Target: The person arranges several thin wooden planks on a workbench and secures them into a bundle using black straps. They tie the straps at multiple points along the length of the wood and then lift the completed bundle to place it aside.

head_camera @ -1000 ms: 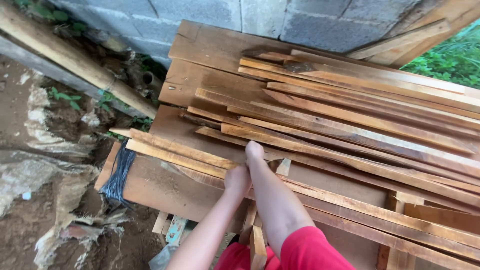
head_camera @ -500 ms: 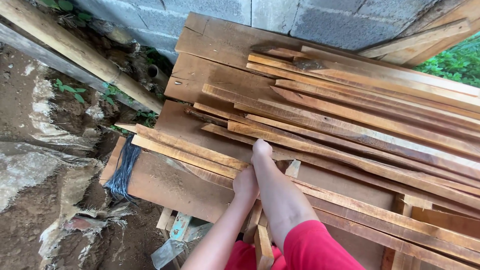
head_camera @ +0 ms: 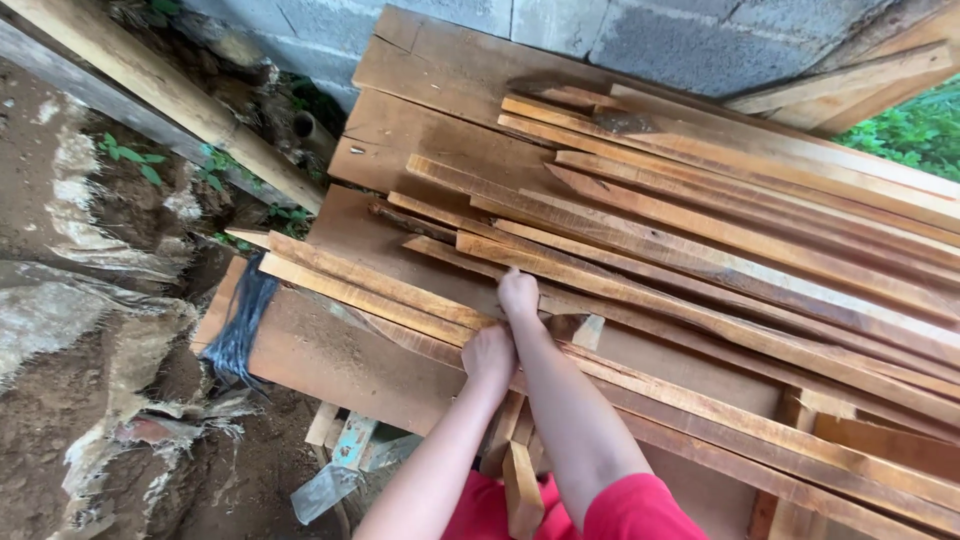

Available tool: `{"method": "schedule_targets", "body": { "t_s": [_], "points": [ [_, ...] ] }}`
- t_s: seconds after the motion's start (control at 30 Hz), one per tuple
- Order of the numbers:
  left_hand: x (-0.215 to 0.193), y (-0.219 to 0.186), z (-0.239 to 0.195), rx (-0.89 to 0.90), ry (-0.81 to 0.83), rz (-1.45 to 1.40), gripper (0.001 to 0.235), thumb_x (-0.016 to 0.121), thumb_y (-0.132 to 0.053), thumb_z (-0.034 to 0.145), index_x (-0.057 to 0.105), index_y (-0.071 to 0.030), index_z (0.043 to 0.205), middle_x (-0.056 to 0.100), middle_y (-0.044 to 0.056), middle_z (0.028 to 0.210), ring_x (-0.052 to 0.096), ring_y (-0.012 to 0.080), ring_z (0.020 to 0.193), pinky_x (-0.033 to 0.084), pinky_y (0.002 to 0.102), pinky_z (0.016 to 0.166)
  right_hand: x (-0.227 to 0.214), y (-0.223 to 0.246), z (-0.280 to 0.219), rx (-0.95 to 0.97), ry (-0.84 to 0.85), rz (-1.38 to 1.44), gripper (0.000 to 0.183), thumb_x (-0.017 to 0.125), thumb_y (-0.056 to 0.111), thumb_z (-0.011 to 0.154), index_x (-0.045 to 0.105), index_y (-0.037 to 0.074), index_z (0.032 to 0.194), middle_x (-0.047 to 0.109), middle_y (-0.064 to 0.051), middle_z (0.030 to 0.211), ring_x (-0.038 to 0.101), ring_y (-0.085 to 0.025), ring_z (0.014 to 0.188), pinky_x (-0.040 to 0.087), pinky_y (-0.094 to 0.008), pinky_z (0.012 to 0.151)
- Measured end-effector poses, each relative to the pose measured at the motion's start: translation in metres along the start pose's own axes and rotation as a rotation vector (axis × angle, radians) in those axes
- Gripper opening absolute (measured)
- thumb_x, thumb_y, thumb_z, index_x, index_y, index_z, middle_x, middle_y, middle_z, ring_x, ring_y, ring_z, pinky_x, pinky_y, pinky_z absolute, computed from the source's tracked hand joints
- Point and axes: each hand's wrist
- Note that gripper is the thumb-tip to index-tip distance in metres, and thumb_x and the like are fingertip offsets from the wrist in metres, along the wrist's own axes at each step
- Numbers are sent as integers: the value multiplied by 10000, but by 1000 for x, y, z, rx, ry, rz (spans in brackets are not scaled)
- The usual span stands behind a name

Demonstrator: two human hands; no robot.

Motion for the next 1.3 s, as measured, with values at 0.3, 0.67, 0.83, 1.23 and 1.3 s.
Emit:
{"method": "schedule_targets", "body": {
  "t_s": [0.3, 0.67, 0.83, 1.23, 1.3],
  "points": [
    [0, -2, -14, 23, -92, 42, 384, 421, -143, 930, 797, -67, 949, 790, 159, 867, 775, 350, 943, 613, 487, 844, -121, -43, -58, 475, 398, 1177, 460, 528, 513, 916, 795, 186, 1101, 774, -134, 1088, 684, -328, 1184, 579, -497, 964],
    [32, 17, 7, 141, -165, 126, 316, 385, -162, 1000, 691, -114, 938, 781, 149, 828, 782, 354, 892, 606, 498, 803, -140, -53, -81, 484, 153, 1238, 200, 643, 352, 936, 824, 282, 886, 786, -21, 824, 745, -288, 992, 610, -414, 870],
    [39, 31, 24, 122, -130, -22, 396, 419, -303, 1010, 738, -82, 934, 757, 199, 785, 764, 401, 922, 589, 535, 830, -152, -52, -75, 606, 199, 1441, 249, 607, 353, 920, 816, 282, 805, 774, 27, 751, 747, -218, 960, 594, -367, 857],
    [20, 45, 17, 225, 17, -222, 417, 451, -338, 1002, 743, -64, 885, 711, 115, 605, 746, 345, 957, 544, 506, 942, -123, -49, -38, 509, 312, 1153, 321, 553, 311, 865, 829, 167, 948, 801, -99, 940, 745, -328, 1050, 577, -425, 956],
    [33, 52, 30, 216, 13, -227, 427, 449, -351, 1003, 740, -64, 880, 713, 106, 604, 750, 329, 943, 550, 494, 933, -114, -46, -38, 507, 299, 1121, 328, 550, 333, 875, 828, 185, 964, 800, -81, 925, 752, -317, 1029, 585, -415, 942]
  ]
}}
Point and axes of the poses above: each hand's wrist, its own z-axis towards the middle knuckle, its own x-axis out of the palm, y = z × x
